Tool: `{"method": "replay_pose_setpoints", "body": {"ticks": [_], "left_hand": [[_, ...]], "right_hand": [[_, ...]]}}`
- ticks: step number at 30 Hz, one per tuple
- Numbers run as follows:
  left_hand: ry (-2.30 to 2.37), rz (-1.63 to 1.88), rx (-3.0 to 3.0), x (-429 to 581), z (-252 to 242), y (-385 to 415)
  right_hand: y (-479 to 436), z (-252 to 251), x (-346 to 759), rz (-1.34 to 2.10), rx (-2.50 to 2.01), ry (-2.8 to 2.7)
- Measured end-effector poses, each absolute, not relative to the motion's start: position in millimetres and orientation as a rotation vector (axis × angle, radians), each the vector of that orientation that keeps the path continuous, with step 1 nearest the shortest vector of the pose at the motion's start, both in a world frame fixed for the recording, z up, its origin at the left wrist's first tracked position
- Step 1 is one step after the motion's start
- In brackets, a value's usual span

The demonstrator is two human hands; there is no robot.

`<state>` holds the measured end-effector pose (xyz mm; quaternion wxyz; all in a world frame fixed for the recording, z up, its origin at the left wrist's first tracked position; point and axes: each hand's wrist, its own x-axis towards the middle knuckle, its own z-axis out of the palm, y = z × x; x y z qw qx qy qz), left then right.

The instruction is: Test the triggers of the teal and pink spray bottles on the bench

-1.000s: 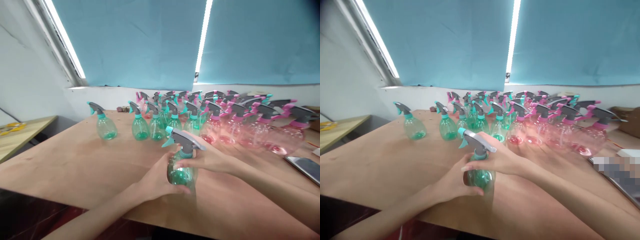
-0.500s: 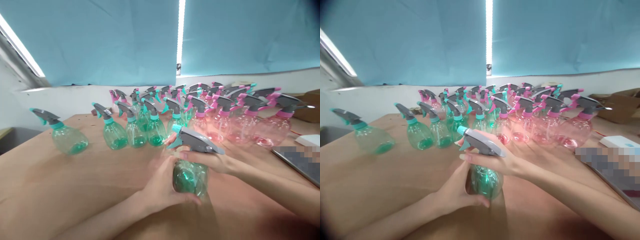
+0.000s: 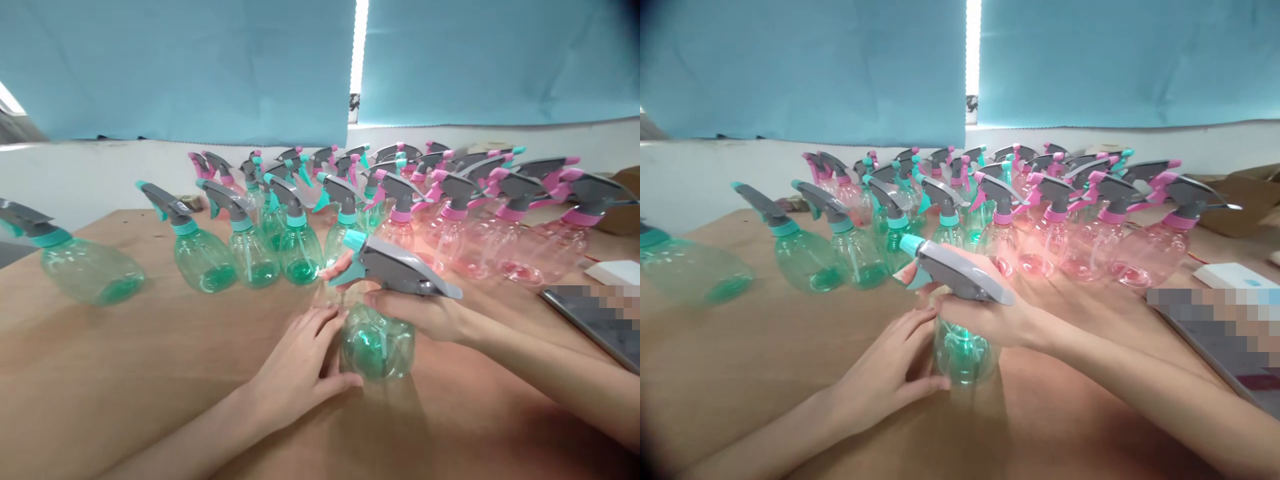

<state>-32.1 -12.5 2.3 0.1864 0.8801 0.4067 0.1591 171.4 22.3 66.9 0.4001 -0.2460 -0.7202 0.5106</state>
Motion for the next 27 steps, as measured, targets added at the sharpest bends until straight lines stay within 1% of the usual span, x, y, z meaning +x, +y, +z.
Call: {"method": "replay_pose_setpoints", "body": {"ticks": [7, 12, 18, 23, 27], "left_hand": [[1.168, 0.356, 2.512, -32.1, 2.6, -13.1], [1.148, 0.405, 2.526, -33.6, 1.2, -12.5], [1.143, 0.411, 2.530, -35.3, 1.2, -11.6], [1.141, 0.420, 2.526, -35.5, 1.8, -11.5], [1.154, 0.403, 2.532, -35.4, 1.5, -11.7]], "right_hand": [[22.1, 69.3, 169.2, 1.257, -0.566, -1.835], [19.6, 76.4, 169.2, 1.158, -0.671, -1.859], [16.6, 79.8, 171.9, 1.173, -0.646, -1.836], [17.3, 75.5, 173.9, 1.196, -0.711, -1.850], [20.4, 68.1, 168.2, 1.139, -0.630, -1.832]]}}
